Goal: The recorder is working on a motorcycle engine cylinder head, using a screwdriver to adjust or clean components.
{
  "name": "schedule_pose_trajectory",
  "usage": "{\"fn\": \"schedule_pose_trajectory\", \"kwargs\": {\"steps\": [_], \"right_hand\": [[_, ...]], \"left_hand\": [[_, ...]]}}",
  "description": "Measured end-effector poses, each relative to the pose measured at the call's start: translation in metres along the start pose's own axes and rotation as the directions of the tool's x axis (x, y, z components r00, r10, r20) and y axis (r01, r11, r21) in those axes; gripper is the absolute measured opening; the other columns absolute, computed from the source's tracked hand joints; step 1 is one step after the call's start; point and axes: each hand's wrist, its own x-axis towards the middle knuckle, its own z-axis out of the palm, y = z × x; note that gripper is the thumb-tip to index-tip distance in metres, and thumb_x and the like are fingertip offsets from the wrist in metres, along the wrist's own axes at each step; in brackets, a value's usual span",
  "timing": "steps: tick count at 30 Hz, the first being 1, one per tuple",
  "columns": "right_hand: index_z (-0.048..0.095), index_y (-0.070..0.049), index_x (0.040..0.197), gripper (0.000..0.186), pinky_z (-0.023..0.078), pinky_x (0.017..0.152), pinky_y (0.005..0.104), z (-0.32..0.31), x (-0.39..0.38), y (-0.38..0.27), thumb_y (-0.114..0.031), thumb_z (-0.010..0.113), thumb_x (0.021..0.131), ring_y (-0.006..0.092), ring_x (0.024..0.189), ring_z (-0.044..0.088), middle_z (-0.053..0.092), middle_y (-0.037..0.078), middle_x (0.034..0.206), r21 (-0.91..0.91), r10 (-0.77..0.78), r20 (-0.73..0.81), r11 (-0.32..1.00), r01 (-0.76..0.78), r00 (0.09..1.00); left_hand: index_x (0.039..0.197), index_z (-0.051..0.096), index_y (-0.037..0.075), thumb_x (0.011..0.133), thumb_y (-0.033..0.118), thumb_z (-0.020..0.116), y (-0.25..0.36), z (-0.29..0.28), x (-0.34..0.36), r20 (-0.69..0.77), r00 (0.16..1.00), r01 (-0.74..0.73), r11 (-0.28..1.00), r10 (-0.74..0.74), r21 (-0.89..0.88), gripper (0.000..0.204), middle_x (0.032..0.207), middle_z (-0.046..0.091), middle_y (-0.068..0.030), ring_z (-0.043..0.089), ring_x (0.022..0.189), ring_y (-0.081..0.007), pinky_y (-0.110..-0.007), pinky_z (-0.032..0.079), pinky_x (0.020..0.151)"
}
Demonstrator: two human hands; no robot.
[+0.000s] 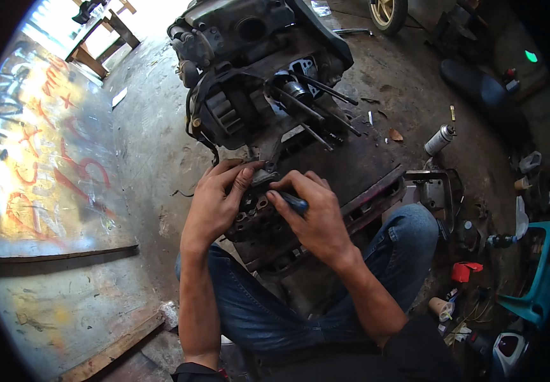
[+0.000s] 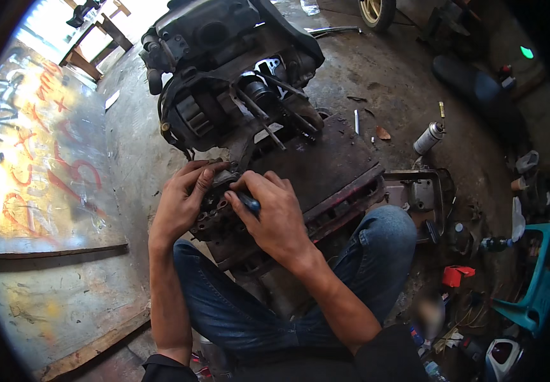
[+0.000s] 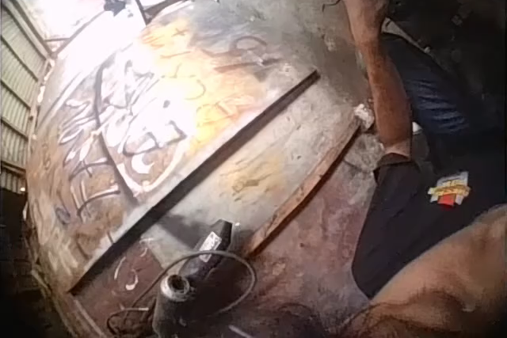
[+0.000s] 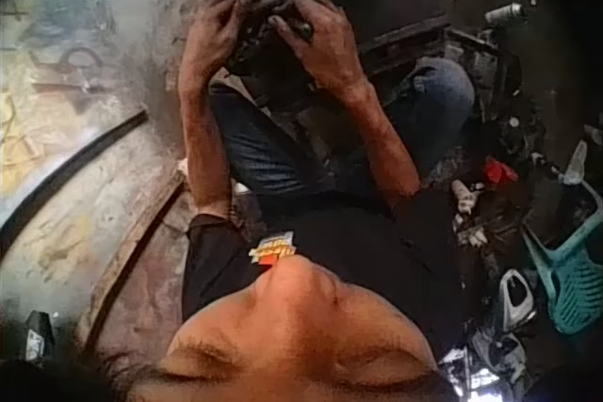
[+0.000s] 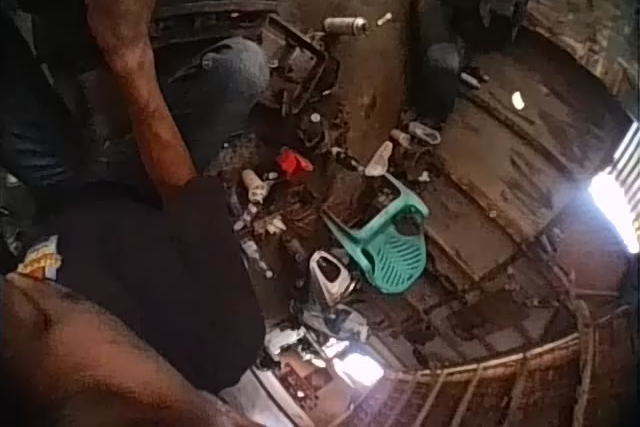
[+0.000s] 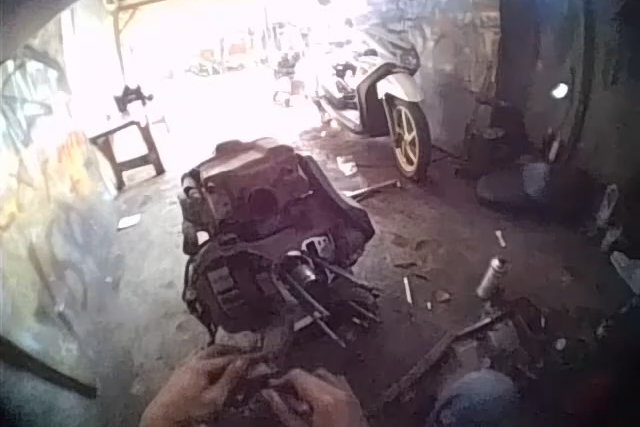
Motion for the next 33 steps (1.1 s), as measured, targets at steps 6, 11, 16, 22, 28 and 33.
{"fn": "schedule_pose_trajectory", "kwargs": {"steps": [6,11,16,22,28,33], "right_hand": [[0.073,-0.006,0.106,0.016,0.048,0.089,0.0447,-0.009,0.000,-0.005,-0.021,0.078,0.103,0.0314,0.095,0.068,0.075,0.010,0.098,0.012,0.005,-0.001,1.000,-0.005,1.000],[0.073,-0.006,0.108,0.016,0.049,0.090,0.0450,0.006,0.004,0.002,-0.021,0.078,0.103,0.0325,0.095,0.068,0.076,0.011,0.099,0.029,0.055,-0.011,0.998,-0.055,0.998],[0.073,-0.006,0.107,0.016,0.049,0.090,0.0450,-0.011,0.003,-0.003,-0.020,0.078,0.102,0.0335,0.096,0.067,0.076,0.010,0.100,-0.032,-0.013,-0.032,0.999,0.012,0.999],[0.071,-0.006,0.108,0.017,0.048,0.091,0.0458,-0.005,0.001,-0.002,-0.021,0.078,0.102,0.0340,0.097,0.066,0.076,0.009,0.101,0.019,0.000,0.024,1.000,-0.001,1.000],[0.070,-0.006,0.109,0.018,0.049,0.092,0.0461,0.001,0.000,0.003,-0.021,0.076,0.102,0.0338,0.098,0.066,0.075,0.010,0.101,0.000,-0.018,-0.020,1.000,0.018,1.000],[0.071,-0.005,0.110,0.018,0.050,0.090,0.0461,-0.025,-0.050,-0.025,-0.017,0.079,0.100,0.0328,0.097,0.067,0.074,0.010,0.100,-0.077,-0.102,0.116,0.991,0.112,0.988]], "left_hand": [[0.135,0.079,0.004,0.118,0.034,0.057,-0.006,-0.001,0.004,-0.005,1.000,-0.010,1.000,0.010,-0.004,0.041,0.128,0.076,-0.0164,0.073,0.119,-0.0319,-0.041,0.055,0.104],[0.135,0.079,0.004,0.118,0.033,0.057,-0.005,0.000,0.002,-0.002,1.000,-0.005,1.000,0.005,0.017,0.040,0.128,0.076,-0.0170,0.073,0.121,-0.0318,-0.041,0.055,0.105],[0.135,0.079,0.004,0.118,0.033,0.057,0.002,0.001,0.011,0.032,0.999,-0.028,1.000,0.028,-0.010,0.040,0.130,0.076,-0.0168,0.073,0.121,-0.0317,-0.041,0.055,0.104],[0.130,0.082,0.010,0.115,0.035,0.061,-0.009,0.004,0.002,-0.036,0.998,-0.048,0.999,0.048,-0.002,0.036,0.125,0.078,-0.0180,0.072,0.115,-0.0410,-0.047,0.054,0.104],[0.132,0.082,0.012,0.113,0.030,0.064,0.000,0.005,-0.005,-0.017,1.000,-0.017,0.996,0.015,-0.090,0.032,0.130,0.075,-0.0192,0.069,0.122,-0.0381,-0.047,0.052,0.108],[0.132,0.082,0.019,0.106,0.028,0.072,0.021,0.007,-0.057,-0.094,0.989,-0.096,0.976,0.116,0.196,0.029,0.131,0.072,-0.0178,0.065,0.120,-0.0387,-0.048,0.053,0.103]]}}
